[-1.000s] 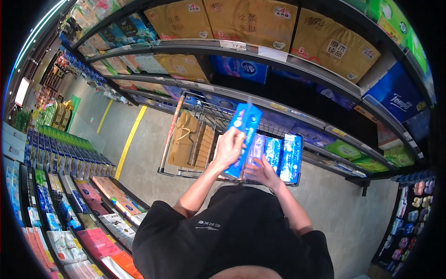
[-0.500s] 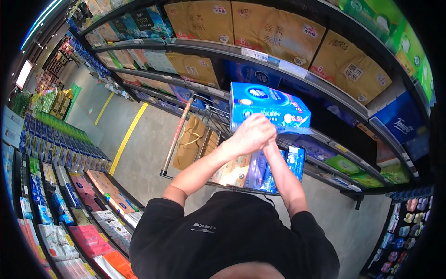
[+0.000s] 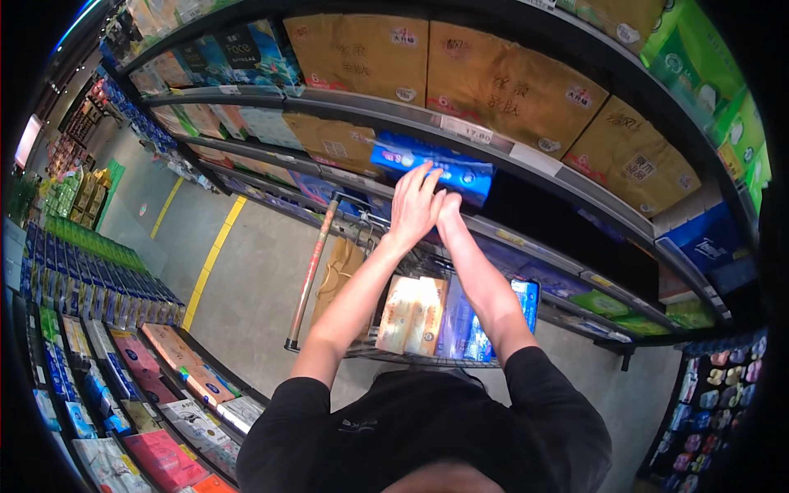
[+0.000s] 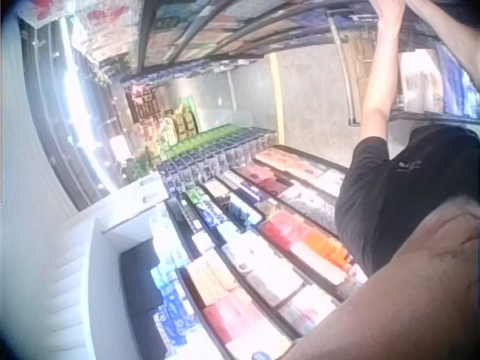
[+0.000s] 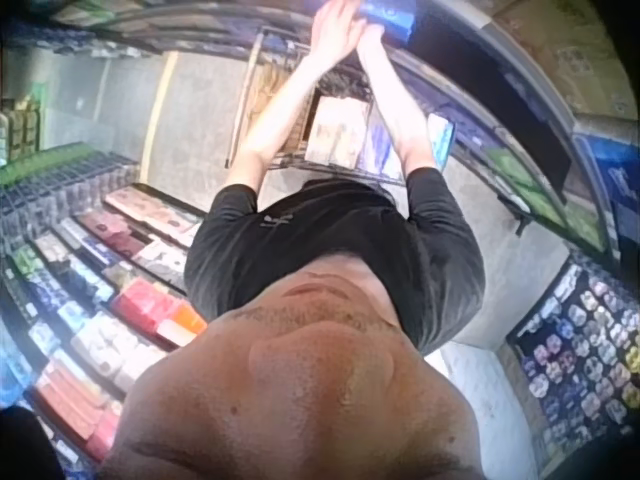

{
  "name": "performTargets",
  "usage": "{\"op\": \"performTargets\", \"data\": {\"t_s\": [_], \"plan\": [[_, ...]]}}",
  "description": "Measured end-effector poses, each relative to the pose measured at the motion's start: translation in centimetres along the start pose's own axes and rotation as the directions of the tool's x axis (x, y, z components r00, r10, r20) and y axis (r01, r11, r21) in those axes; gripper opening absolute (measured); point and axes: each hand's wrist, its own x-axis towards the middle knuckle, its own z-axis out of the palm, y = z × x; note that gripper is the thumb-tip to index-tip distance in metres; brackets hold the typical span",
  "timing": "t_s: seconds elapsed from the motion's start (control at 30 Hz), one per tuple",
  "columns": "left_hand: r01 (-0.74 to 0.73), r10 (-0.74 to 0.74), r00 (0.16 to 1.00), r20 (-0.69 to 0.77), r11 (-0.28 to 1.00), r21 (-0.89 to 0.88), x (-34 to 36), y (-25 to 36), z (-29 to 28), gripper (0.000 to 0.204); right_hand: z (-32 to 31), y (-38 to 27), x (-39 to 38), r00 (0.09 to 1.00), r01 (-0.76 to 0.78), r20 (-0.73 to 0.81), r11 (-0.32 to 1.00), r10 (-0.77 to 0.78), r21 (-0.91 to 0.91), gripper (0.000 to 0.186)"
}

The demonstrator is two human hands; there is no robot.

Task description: Selecting various packs of tissues and paper products from supermarket shelves and placing them into a shopping cart.

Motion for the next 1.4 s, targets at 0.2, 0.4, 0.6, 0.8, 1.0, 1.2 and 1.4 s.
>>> {"op": "performTargets", "data": {"t_s": [0.2, 0.4, 0.6, 0.8, 1.0, 1.2, 1.4], "plan": [[0.327, -0.283, 0.938, 0.200, 0.914, -0.241, -11.3, 3.5, 1.1, 0.029, -0.8, -3.8, 1.5, 0.980, -0.191, 0.063, 0.980, 0.187, 0.056, 0.061], [0.728, -0.590, 0.594, 0.546, 0.683, -0.054, -26.5, 10.3, 1.8, 0.037, -2.8, -9.6, -4.2, 0.952, -0.141, 0.144, 0.802, 0.271, -0.581, 0.044], [0.884, -0.779, 0.182, 0.601, 0.396, 0.246, -38.2, 16.3, 3.3, 0.039, -20.2, -20.5, -10.1, 0.914, -0.319, 0.008, 0.729, 0.407, -0.605, 0.046], [0.895, -0.836, 0.147, 0.529, 0.340, 0.290, -39.7, 21.6, 3.5, 0.037, -36.1, -27.5, -17.0, 0.888, -0.458, -0.326, 0.680, 0.325, -0.573, 0.044], [0.898, -0.833, 0.163, 0.529, 0.347, 0.271, -41.5, 21.3, 5.0, 0.037, -41.7, -27.3, -23.5, 0.850, -0.526, -0.433, 0.541, 0.301, -0.656, 0.041], [0.836, -0.785, 0.206, 0.584, 0.451, 0.312, -38.8, 19.2, 8.2, 0.038, -41.5, -25.6, -25.9, 0.886, -0.458, -0.402, 0.298, 0.232, -0.838, 0.046], [0.746, -0.564, 0.213, 0.798, 0.622, 0.240, -36.3, 18.5, 12.4, 0.045, -40.0, -24.8, -23.7, 0.938, -0.346, -0.339, 0.125, 0.074, -0.930, 0.056]]}}
